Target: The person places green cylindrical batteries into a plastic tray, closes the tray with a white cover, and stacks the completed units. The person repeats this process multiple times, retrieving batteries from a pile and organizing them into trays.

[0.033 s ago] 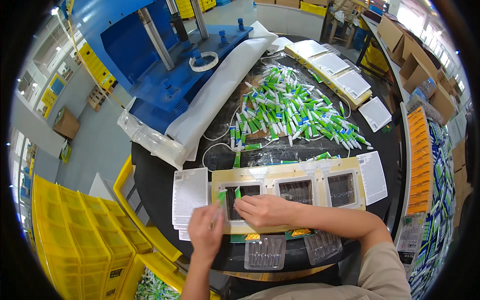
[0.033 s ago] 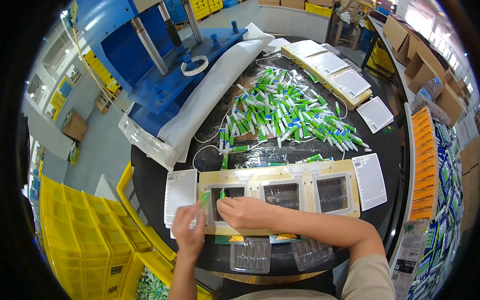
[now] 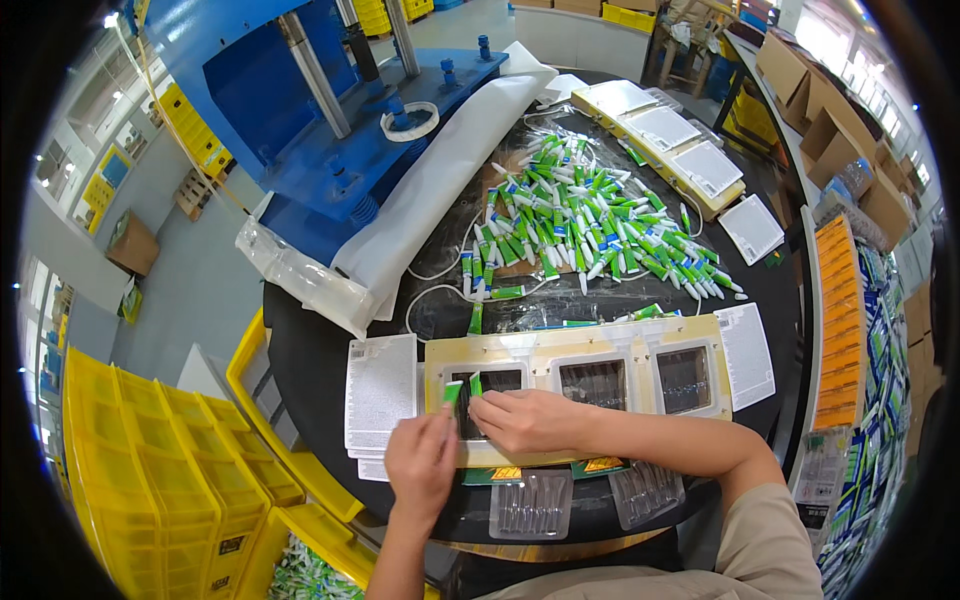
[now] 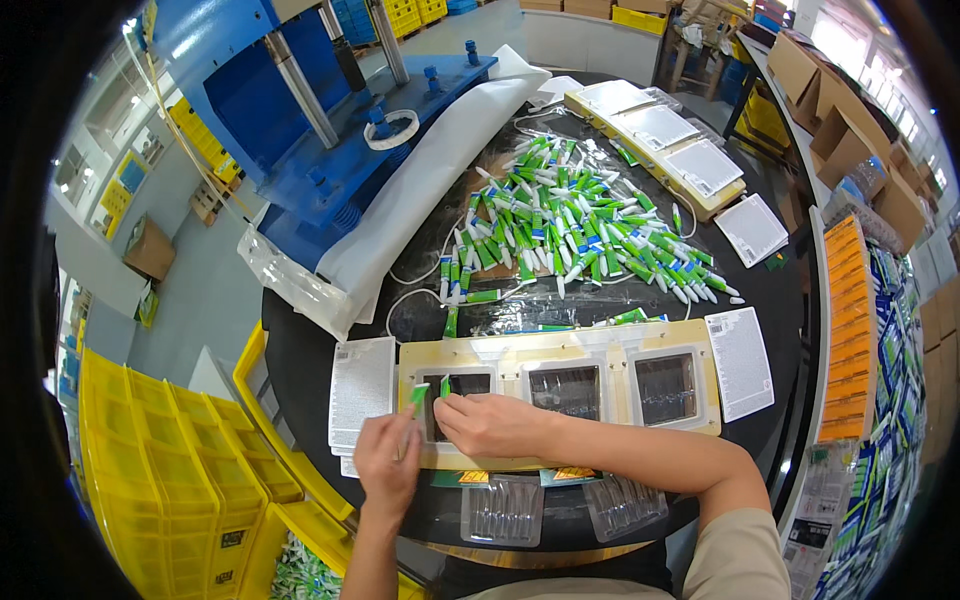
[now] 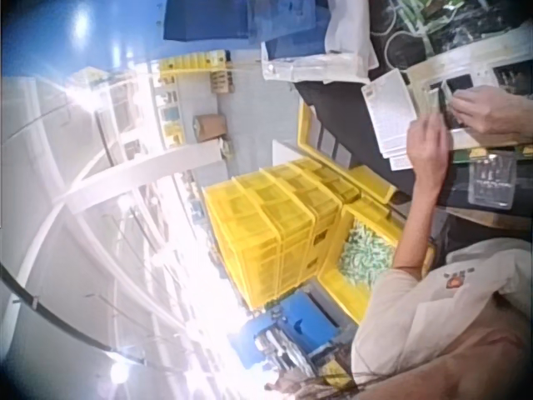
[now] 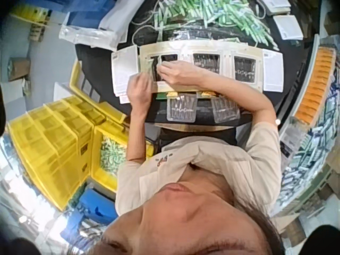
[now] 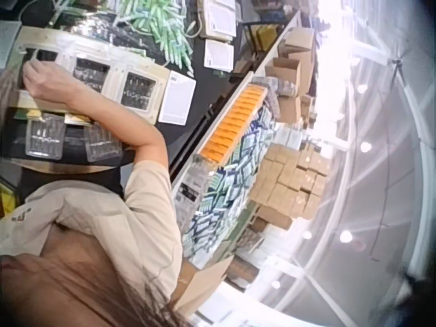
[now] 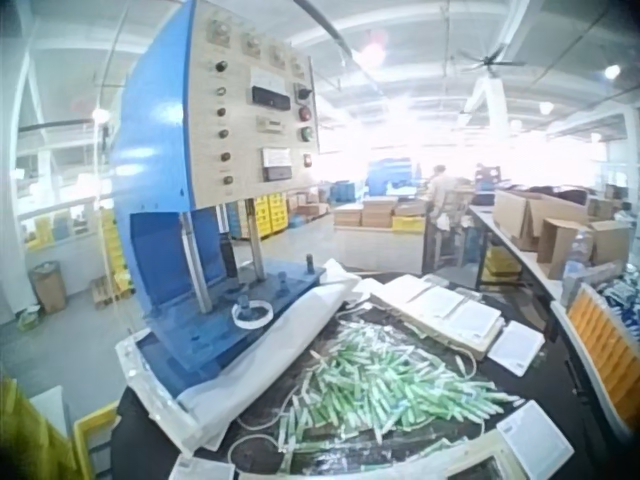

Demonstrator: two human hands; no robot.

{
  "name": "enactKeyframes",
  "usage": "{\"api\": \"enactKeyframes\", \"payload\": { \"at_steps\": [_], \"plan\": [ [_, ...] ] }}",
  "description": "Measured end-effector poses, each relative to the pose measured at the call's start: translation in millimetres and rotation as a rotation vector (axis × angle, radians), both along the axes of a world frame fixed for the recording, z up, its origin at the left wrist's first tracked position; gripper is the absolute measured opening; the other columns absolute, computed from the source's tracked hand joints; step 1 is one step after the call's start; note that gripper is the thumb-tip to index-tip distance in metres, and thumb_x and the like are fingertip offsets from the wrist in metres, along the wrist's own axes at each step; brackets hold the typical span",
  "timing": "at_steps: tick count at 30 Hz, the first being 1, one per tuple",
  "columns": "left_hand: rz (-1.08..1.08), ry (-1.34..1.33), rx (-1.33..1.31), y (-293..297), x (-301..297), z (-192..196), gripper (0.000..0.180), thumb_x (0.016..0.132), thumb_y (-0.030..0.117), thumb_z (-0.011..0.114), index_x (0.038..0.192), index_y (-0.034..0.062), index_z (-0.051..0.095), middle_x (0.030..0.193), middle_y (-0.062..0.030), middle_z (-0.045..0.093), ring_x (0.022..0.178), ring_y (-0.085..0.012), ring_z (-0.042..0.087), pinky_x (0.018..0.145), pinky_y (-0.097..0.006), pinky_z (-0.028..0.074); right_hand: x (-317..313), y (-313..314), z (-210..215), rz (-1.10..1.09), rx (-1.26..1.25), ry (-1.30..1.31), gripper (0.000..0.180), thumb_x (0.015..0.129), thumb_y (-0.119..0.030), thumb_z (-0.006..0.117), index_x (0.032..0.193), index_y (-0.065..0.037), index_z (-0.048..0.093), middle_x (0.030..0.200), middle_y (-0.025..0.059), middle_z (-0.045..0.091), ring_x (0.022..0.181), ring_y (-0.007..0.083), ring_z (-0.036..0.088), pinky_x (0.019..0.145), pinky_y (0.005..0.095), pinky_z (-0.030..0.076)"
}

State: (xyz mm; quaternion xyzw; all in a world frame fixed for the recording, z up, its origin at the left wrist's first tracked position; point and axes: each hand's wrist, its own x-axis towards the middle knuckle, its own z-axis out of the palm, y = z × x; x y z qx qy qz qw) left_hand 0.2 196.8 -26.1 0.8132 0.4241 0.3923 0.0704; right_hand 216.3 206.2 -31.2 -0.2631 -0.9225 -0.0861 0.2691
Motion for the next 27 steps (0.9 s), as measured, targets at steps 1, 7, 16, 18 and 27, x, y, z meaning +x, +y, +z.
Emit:
{"api": "enactKeyframes", "payload": {
  "at_steps": [1,7,16,18,27],
  "plan": [
    [-0.001,0.087,0.052,-1,2,-6,0.030,0.084,0.003,0.076,0.114,0.0041,0.075,0.092,-0.0090,0.067,0.078,-0.0264,0.065,0.069,-0.036,0.051,-3,0,-3,0.000,0.014,-0.022,0.024,0.077,-0.009,0.062,0.093,0.008,0.068,0.097,0.0123,0.061,0.088,0.0203,0.063,0.074,0.0276,0.056],
    [-0.003,0.271,0.105,4,5,-29,0.037,0.082,0.014,0.079,0.118,0.0035,0.072,0.095,-0.0070,0.065,0.083,-0.0244,0.063,0.075,-0.037,0.048,-1,-10,-12,-0.042,-0.106,-0.067,0.023,0.078,-0.009,0.062,0.093,0.008,0.066,0.097,0.0142,0.062,0.089,0.0224,0.065,0.077,0.0300,0.056],
    [-0.149,0.352,-0.105,-4,-4,-11,0.049,0.091,0.030,0.071,0.132,0.0044,0.064,0.130,-0.0122,0.063,0.123,-0.0293,0.057,0.111,-0.051,0.038,9,88,-9,-0.715,-0.437,0.207,0.035,0.089,-0.032,0.075,0.071,-0.003,0.069,0.075,0.0141,0.069,0.068,0.0340,0.069,0.062,0.0449,0.054],
    [-0.223,0.432,-0.151,-1,-5,-9,0.050,0.093,0.031,0.070,0.134,0.0045,0.063,0.139,-0.0105,0.059,0.133,-0.0286,0.052,0.118,-0.054,0.030,0,114,-21,-0.833,-0.475,0.137,0.038,0.084,-0.037,0.079,0.071,-0.002,0.070,0.075,0.0147,0.069,0.068,0.0343,0.069,0.064,0.0451,0.055],
    [-0.263,0.446,-0.182,4,-10,-12,0.051,0.094,0.034,0.068,0.134,0.0034,0.062,0.144,-0.0079,0.059,0.140,-0.0261,0.049,0.123,-0.057,0.024,25,40,14,-0.216,-0.283,0.451,0.021,0.078,-0.017,0.074,0.091,-0.001,0.070,0.093,0.0115,0.068,0.081,0.0320,0.068,0.070,0.0429,0.058]
  ]
}}
